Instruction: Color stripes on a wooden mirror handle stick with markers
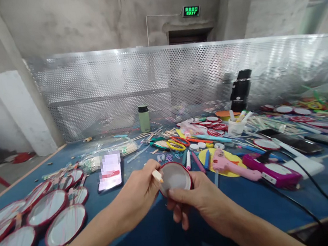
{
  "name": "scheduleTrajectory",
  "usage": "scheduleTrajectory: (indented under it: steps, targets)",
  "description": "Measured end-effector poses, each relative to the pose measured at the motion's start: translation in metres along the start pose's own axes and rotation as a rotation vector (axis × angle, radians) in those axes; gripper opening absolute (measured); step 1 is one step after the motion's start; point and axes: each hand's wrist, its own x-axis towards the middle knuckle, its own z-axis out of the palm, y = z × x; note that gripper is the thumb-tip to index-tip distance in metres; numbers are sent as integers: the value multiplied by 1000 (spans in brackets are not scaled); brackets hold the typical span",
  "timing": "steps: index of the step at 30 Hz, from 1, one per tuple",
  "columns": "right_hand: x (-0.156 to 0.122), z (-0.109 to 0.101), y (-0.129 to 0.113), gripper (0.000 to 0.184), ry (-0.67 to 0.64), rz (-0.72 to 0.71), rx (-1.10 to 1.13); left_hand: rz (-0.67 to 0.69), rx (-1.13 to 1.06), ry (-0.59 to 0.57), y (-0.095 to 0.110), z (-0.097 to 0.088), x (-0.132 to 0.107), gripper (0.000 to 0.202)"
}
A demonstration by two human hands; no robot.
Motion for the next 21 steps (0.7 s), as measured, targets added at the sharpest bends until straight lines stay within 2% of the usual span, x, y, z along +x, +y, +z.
scheduleTrajectory:
  steps: [4, 14, 19, 21]
  targets:
    - [1, 0, 0, 29, -10, 6, -7, -1, 25, -10, -1, 1, 0, 25]
    - [-4, 0, 2, 25, -15, -10, 98, -19, 207, 99, -5, 1, 2, 17]
    - [-9, 1, 1, 50, 11, -3, 175, -7, 241, 135, -4, -2, 2, 19]
    - [-10, 1, 0, 51, 21, -7, 174, -6, 252, 140, -4, -2, 2, 19]
